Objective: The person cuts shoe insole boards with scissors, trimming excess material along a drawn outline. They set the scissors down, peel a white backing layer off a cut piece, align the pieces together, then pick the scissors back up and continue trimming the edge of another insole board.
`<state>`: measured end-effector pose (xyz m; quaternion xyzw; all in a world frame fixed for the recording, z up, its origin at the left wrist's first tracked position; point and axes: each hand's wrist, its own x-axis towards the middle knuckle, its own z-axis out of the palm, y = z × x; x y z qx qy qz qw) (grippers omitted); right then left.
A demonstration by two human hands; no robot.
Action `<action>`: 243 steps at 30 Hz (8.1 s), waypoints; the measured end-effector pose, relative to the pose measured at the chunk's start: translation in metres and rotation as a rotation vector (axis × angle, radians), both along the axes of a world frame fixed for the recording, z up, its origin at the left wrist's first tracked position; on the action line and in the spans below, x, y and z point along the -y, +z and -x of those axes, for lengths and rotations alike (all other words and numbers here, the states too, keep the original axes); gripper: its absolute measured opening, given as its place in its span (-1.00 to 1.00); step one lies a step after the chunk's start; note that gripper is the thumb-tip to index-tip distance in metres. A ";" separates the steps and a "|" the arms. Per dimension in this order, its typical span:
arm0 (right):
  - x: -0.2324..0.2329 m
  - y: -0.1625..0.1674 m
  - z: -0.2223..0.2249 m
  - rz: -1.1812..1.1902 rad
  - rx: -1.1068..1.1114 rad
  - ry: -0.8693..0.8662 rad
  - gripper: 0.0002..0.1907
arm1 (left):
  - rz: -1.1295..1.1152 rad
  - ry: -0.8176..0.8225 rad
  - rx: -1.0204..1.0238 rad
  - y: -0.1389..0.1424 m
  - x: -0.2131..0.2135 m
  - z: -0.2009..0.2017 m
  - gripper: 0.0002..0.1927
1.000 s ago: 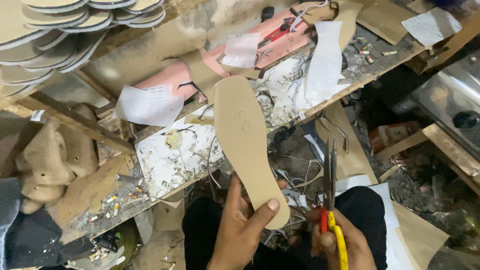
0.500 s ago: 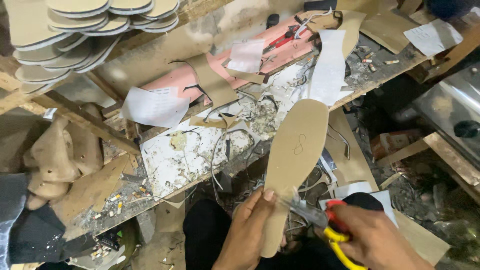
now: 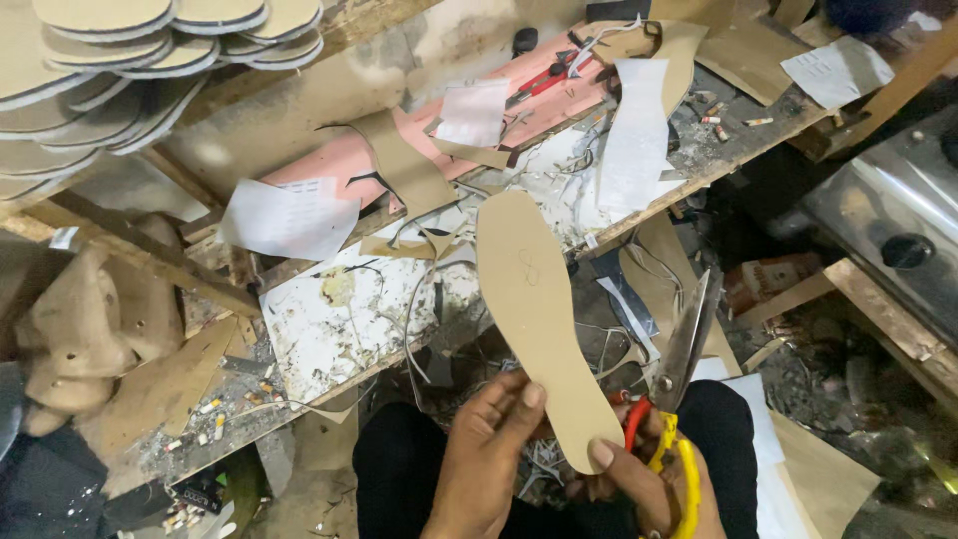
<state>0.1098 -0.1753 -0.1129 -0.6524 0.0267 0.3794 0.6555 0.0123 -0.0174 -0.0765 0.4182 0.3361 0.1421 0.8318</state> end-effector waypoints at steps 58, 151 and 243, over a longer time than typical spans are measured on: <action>-0.011 -0.015 0.006 -0.114 0.071 -0.289 -0.59 | -0.979 0.059 -0.183 -0.048 -0.017 0.019 -0.66; 0.030 -0.081 -0.030 0.276 0.438 -0.067 -0.73 | -0.257 0.536 0.808 0.132 -0.176 -0.151 -0.68; -0.046 0.011 -0.059 0.102 0.280 0.198 -0.40 | -0.333 -0.122 -0.087 -0.004 -0.072 -0.041 -0.42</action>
